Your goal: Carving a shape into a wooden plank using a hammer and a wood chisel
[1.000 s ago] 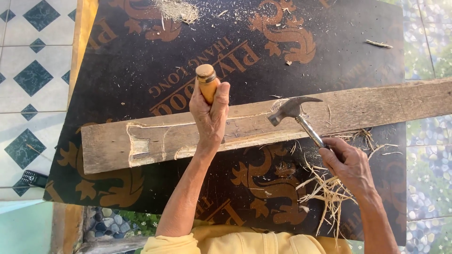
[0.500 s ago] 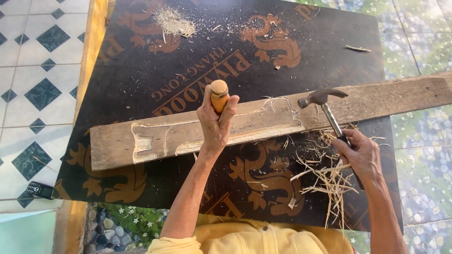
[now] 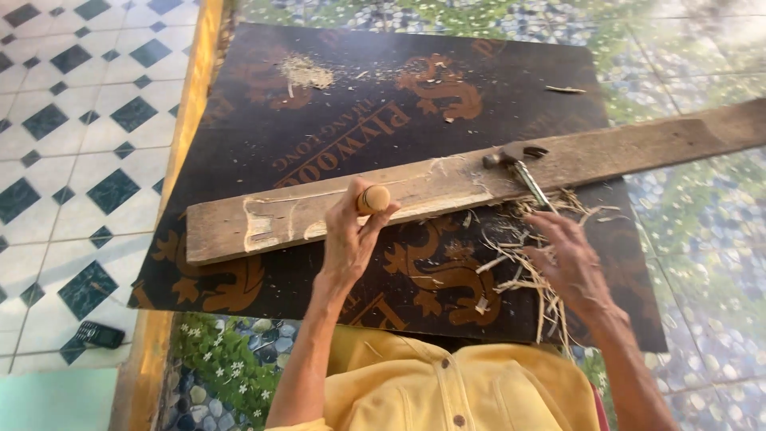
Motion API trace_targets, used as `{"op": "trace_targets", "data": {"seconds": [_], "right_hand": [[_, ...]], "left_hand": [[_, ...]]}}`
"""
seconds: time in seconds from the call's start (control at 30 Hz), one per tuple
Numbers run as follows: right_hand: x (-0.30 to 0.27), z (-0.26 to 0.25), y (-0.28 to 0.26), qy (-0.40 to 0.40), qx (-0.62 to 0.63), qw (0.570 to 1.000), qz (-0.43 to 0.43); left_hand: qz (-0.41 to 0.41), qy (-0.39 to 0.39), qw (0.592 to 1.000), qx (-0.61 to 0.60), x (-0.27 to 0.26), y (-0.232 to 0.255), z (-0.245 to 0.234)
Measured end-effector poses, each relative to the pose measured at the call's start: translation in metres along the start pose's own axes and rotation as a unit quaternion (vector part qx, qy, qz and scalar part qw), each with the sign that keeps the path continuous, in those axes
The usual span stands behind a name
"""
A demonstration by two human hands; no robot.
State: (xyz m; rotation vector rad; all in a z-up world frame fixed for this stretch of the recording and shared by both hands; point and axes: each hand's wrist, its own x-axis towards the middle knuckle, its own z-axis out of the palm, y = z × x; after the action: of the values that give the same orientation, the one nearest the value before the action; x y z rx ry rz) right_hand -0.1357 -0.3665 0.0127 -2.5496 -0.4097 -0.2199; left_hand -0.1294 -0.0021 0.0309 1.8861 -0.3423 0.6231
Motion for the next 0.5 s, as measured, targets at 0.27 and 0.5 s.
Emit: {"op": "trace_targets", "data": {"seconds": [0.27, 0.5], "right_hand": [[-0.018, 0.033, -0.008, -0.067, -0.127, 0.987, -0.076], [-0.026, 0.062, -0.013, -0.072, -0.131, 0.986, -0.071]], "left_hand": [[0.070, -0.147, 0.950, 0.268, -0.029, -0.003, -0.006], [0.166, -0.145, 0.891, 0.398, -0.081, -0.042, -0.001]]}}
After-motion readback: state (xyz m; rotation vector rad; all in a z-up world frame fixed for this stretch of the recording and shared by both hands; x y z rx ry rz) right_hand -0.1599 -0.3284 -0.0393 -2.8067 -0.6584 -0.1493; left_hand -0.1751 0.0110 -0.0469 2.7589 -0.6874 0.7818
